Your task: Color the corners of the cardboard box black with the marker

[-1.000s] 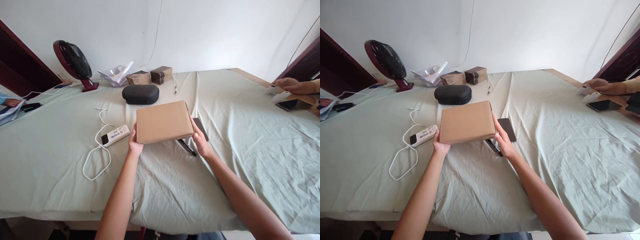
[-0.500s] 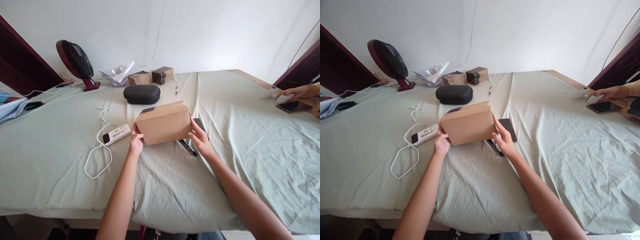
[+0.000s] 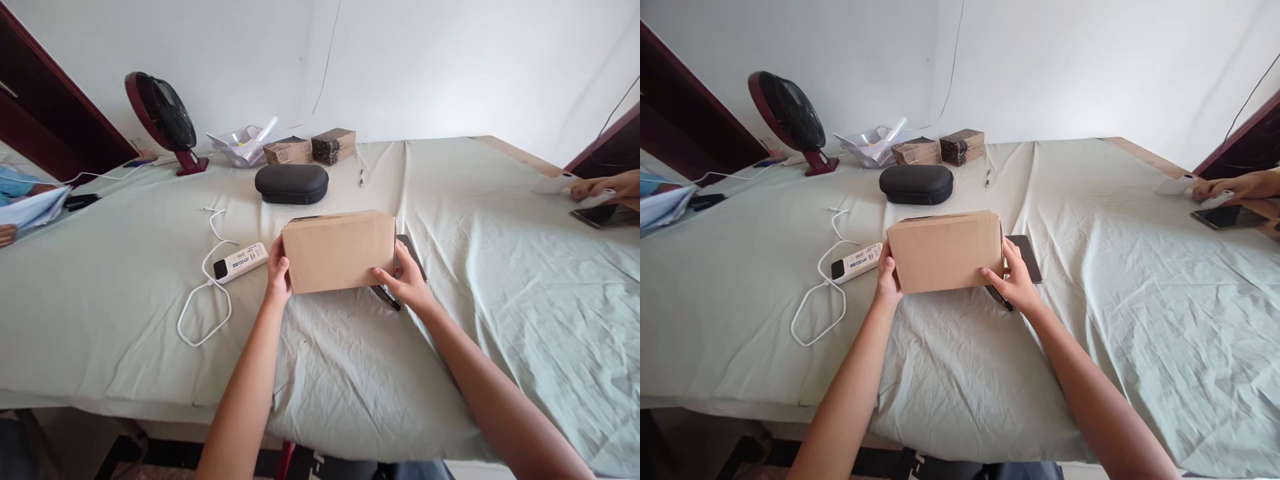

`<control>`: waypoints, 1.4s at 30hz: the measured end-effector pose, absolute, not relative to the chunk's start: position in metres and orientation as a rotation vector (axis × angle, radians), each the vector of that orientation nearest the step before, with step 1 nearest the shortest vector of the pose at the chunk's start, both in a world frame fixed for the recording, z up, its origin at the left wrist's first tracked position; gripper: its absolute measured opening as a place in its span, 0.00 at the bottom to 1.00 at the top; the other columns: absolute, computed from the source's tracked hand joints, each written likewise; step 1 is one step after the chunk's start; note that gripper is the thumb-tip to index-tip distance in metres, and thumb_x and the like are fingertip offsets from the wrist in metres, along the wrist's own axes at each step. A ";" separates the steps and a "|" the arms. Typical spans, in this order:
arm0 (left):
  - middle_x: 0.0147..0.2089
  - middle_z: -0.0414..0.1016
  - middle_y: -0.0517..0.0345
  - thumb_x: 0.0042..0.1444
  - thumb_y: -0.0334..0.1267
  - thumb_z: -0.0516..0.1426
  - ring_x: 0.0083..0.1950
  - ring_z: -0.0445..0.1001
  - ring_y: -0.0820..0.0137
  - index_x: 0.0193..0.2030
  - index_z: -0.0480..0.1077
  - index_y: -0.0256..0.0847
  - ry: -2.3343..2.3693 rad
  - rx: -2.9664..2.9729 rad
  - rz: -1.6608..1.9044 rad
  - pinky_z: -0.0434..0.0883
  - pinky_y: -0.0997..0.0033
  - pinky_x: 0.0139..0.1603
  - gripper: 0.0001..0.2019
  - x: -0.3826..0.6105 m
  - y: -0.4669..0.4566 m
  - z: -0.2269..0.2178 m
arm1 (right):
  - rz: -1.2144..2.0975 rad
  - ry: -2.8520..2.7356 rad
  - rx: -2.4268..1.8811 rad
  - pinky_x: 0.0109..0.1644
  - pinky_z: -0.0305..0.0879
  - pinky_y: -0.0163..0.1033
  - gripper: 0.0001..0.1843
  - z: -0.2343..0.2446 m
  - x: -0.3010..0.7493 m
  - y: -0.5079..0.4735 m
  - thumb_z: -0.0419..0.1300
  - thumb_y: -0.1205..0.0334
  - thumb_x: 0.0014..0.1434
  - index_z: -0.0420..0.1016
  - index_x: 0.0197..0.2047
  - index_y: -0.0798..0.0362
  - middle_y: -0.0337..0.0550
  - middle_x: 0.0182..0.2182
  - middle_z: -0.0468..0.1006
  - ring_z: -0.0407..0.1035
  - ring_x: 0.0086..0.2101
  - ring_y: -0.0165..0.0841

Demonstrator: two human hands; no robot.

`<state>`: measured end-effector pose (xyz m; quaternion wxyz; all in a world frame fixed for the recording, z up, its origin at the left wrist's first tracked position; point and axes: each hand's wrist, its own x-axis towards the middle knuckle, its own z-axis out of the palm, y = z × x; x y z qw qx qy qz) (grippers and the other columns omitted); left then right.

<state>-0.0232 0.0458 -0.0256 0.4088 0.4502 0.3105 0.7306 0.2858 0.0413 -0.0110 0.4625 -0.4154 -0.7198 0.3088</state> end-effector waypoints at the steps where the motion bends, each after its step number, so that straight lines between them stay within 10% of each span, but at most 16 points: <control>1: 0.63 0.79 0.48 0.48 0.70 0.70 0.69 0.74 0.48 0.61 0.78 0.52 0.788 1.138 1.842 0.73 0.52 0.67 0.38 -0.022 0.046 -0.025 | 0.734 -1.786 -0.995 0.47 0.85 0.53 0.43 -0.012 0.286 0.043 0.67 0.45 0.68 0.56 0.81 0.34 0.50 0.76 0.59 0.57 0.71 0.57; 7: 0.73 0.71 0.52 0.52 0.75 0.64 0.77 0.66 0.52 0.65 0.74 0.57 0.652 1.065 1.856 0.71 0.53 0.70 0.39 -0.015 0.051 -0.025 | 0.250 -1.952 -0.871 0.72 0.64 0.71 0.37 -0.011 0.287 0.046 0.53 0.58 0.76 0.48 0.83 0.30 0.44 0.78 0.58 0.55 0.74 0.55; 17: 0.64 0.74 0.50 0.39 0.50 0.76 0.64 0.75 0.53 0.57 0.77 0.50 0.794 1.272 1.788 0.74 0.59 0.61 0.35 -0.023 0.057 -0.038 | 0.716 -1.657 -0.871 0.66 0.73 0.62 0.39 -0.002 0.287 0.041 0.61 0.33 0.70 0.59 0.77 0.39 0.51 0.75 0.63 0.59 0.73 0.54; 24: 0.55 0.67 0.49 0.44 0.71 0.71 0.49 0.72 0.64 0.40 0.70 0.43 0.878 1.447 1.791 0.72 0.69 0.45 0.34 -0.009 0.055 -0.038 | 0.738 -1.473 -0.887 0.68 0.70 0.60 0.32 0.005 0.286 0.041 0.59 0.27 0.67 0.70 0.63 0.40 0.49 0.69 0.72 0.68 0.67 0.50; 29: 0.52 0.66 0.52 0.54 0.61 0.70 0.42 0.66 0.69 0.31 0.64 0.41 0.964 1.453 1.806 0.68 0.70 0.40 0.28 -0.003 0.047 -0.030 | 0.725 -1.391 -0.917 0.61 0.74 0.55 0.28 -0.001 0.289 0.045 0.63 0.27 0.63 0.72 0.52 0.40 0.46 0.62 0.76 0.72 0.61 0.47; 34: 0.58 0.65 0.50 0.51 0.60 0.72 0.51 0.72 0.62 0.36 0.67 0.43 1.003 1.448 1.765 0.72 0.64 0.50 0.26 0.000 0.040 -0.025 | 0.821 -1.281 -0.844 0.56 0.72 0.49 0.22 -0.013 0.287 0.052 0.74 0.47 0.58 0.75 0.51 0.42 0.43 0.54 0.79 0.75 0.57 0.45; 42: 0.65 0.64 0.49 0.53 0.56 0.73 0.67 0.68 0.52 0.50 0.68 0.47 0.856 1.415 1.806 0.64 0.47 0.71 0.27 -0.001 0.047 -0.032 | 0.718 -1.348 -0.759 0.51 0.76 0.57 0.40 -0.002 0.274 0.047 0.77 0.58 0.50 0.76 0.66 0.36 0.52 0.67 0.70 0.69 0.61 0.52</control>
